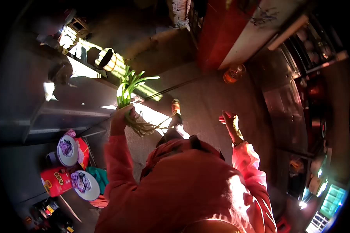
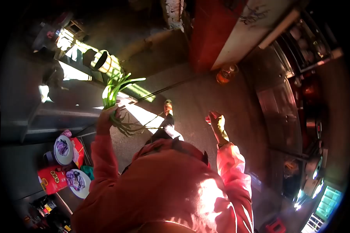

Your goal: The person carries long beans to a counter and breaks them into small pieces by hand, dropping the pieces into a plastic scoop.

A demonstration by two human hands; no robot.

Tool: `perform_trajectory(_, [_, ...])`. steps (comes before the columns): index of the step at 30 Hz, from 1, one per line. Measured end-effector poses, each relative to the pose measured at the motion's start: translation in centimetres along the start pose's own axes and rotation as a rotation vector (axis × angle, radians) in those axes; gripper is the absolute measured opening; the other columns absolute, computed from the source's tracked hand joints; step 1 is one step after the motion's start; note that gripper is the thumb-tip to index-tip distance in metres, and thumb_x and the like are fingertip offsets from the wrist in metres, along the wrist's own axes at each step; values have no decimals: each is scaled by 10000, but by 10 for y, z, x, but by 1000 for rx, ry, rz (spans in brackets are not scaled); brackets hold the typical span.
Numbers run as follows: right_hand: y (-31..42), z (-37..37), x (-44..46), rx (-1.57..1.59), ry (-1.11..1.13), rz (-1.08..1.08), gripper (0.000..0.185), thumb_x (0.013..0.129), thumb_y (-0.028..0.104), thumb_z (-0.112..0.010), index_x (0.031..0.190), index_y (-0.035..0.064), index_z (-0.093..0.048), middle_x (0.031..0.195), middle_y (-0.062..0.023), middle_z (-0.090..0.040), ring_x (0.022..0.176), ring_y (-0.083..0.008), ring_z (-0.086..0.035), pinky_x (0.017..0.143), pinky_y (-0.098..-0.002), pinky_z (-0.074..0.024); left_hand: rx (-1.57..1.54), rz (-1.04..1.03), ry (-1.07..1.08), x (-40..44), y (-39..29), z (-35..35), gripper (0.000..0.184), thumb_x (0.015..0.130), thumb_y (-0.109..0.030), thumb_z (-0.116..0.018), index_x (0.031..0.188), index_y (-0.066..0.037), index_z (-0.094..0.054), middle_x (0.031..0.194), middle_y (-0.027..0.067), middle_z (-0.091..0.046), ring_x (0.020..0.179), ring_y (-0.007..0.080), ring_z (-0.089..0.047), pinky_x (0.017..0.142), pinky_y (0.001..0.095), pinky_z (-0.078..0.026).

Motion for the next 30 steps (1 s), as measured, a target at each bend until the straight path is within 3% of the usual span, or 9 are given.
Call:
perform_trajectory(1, [14,-13,13,-85,3,50,252,927,236,-564,951,7,-666,703,-91,-676,595,-159,-643,540,-282,-500,-17,27,-18,21,-8,-1,146,872,-175,-596,814,-41,-590,586,36,-523,481,138,-483,474,288,-406])
perform_trajectory(4, [-4,-39,54,-556,153,15,281,878,263,-556,680,68,-599,602,-37,-631,524,-131,-596,466,-285,-437,-5,6,-26,86,-35,6,185,816,-144,-647,943,-20,-596,626,53,-556,498,131,-523,465,264,-430])
perform_trajectory(6, [-37,-40,57,-109,-12,-266,278,878,256,-557,705,49,-621,597,-63,-636,522,-147,-615,470,-276,-464,-9,1,-23,125,-58,12,284,855,-126,-627,1094,19,-578,629,47,-543,492,136,-520,455,266,-428])
perform_trajectory(7, [-44,-33,64,-307,54,-369,261,879,244,-593,860,-9,-652,695,-101,-665,590,-190,-648,531,-333,-520,-40,-11,-15,144,-68,12,275,842,-86,-633,1091,21,-586,647,56,-564,489,137,-527,453,267,-430])
perform_trajectory(8, [-42,-28,66,-181,0,-341,279,876,247,-604,903,-28,-641,747,-124,-676,618,-202,-659,542,-342,-520,-72,-23,3,165,-78,9,286,835,-81,-639,1098,17,-585,654,63,-572,486,139,-529,448,269,-431])
perform_trajectory(10, [-93,-17,82,-81,-132,-400,240,882,279,-603,826,46,-623,615,-63,-571,581,-195,-591,553,-340,-495,-102,-22,-1,200,-100,8,276,822,-73,-640,1079,13,-587,658,71,-579,489,142,-530,459,261,-425])
perform_trajectory(13, [-62,-15,111,-169,-135,-469,245,882,281,-602,834,42,-625,625,-65,-578,587,-192,-592,558,-338,-494,-147,-22,1,251,-125,-2,259,813,-75,-649,1053,11,-601,663,69,-581,505,138,-534,477,240,-414])
perform_trajectory(19, [-6,-32,232,-223,-71,-481,258,882,286,-599,851,32,-630,645,-68,-593,599,-186,-594,568,-336,-491,-257,-37,48,369,-168,-17,269,823,-76,-658,1078,-6,-605,674,69,-589,513,133,-540,475,243,-412])
perform_trajectory(30, [119,-84,550,-379,168,-326,283,882,294,-595,882,14,-639,682,-74,-620,621,-174,-597,587,-330,-485,-368,-116,-329,487,-247,33,250,850,-75,-619,1088,0,-595,670,65,-573,505,146,-517,479,260,-400])
Point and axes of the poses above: each hand's wrist, its own x-axis towards the middle knuckle, its own z-axis out of the back of the hand, y = z × x, the point moved 9 cm from there along x, towards the middle knuckle
